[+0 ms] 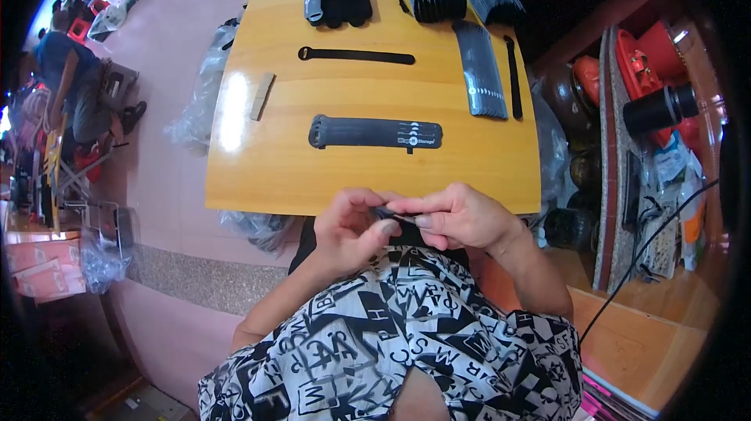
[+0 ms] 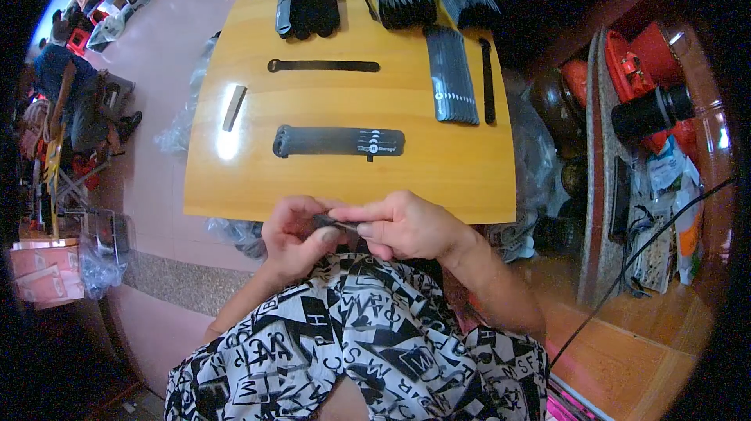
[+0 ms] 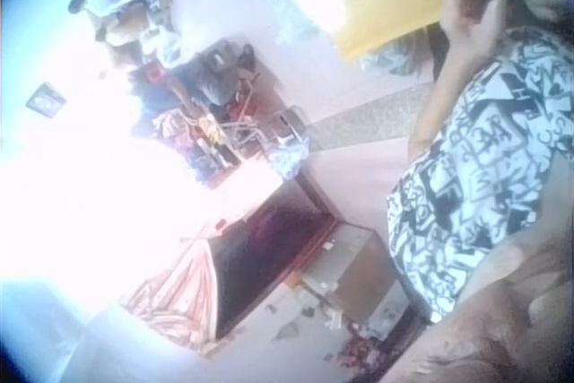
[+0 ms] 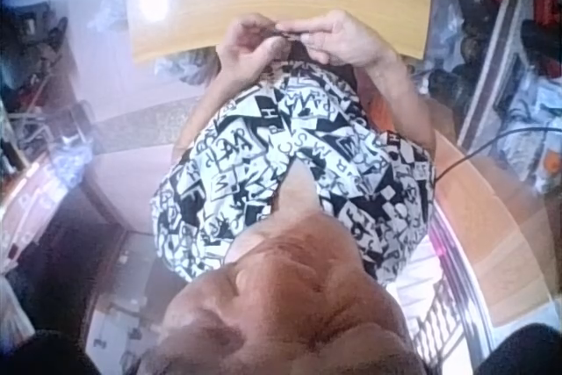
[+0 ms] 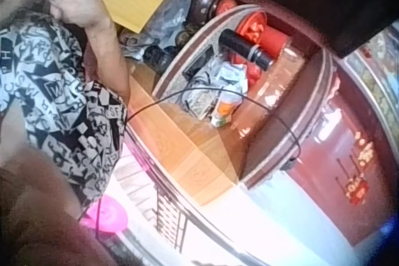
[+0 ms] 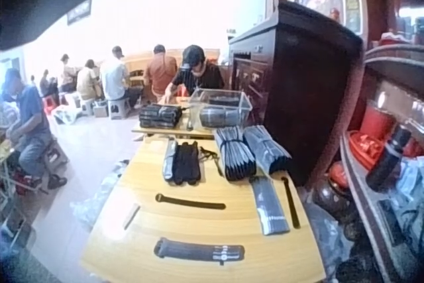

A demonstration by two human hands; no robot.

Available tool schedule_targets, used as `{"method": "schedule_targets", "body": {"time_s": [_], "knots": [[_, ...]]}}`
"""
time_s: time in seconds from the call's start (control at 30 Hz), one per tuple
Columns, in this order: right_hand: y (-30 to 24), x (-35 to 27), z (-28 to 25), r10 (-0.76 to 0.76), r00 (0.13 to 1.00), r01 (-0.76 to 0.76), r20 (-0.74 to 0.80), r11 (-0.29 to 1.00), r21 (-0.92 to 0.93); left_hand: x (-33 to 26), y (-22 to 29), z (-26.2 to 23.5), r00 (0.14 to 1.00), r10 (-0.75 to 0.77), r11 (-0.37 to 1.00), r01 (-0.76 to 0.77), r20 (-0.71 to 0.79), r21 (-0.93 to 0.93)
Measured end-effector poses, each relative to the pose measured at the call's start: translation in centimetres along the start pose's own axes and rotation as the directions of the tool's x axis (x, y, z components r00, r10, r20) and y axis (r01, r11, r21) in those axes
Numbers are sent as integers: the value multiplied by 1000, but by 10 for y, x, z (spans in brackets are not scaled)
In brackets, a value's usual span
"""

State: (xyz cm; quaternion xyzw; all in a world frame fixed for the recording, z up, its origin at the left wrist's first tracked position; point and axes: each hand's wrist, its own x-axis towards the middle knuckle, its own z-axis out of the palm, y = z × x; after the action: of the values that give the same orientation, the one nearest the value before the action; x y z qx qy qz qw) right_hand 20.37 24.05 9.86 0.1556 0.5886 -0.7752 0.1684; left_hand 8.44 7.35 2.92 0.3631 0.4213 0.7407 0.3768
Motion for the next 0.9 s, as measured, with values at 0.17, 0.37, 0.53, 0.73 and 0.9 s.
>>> {"method": "schedule_targets", "body": {"time_s": [0.17, 0.37, 0.53, 0.73, 0.9], "knots": [[1, -2, 21, -148, 968, 105, -203, 973, -207, 3, 5, 3, 984, -136, 990, 130, -112, -60], [1, -10, 38, -600, 781, 284, -174, 588, -758, 1, 5, 4, 984, -148, 987, 141, -100, -79], [-12, -22, 46, -506, 840, 112, -198, 518, -848, 3, 10, 10, 981, -149, 988, 142, -123, -65], [-7, -28, 49, -541, 825, 66, -165, 381, -922, 2, 7, 5, 981, -169, 981, 158, -95, -110], [-5, -25, 49, -585, 792, 41, -174, 335, -941, 2, 8, 5, 982, -174, 976, 163, -75, -142]]}}
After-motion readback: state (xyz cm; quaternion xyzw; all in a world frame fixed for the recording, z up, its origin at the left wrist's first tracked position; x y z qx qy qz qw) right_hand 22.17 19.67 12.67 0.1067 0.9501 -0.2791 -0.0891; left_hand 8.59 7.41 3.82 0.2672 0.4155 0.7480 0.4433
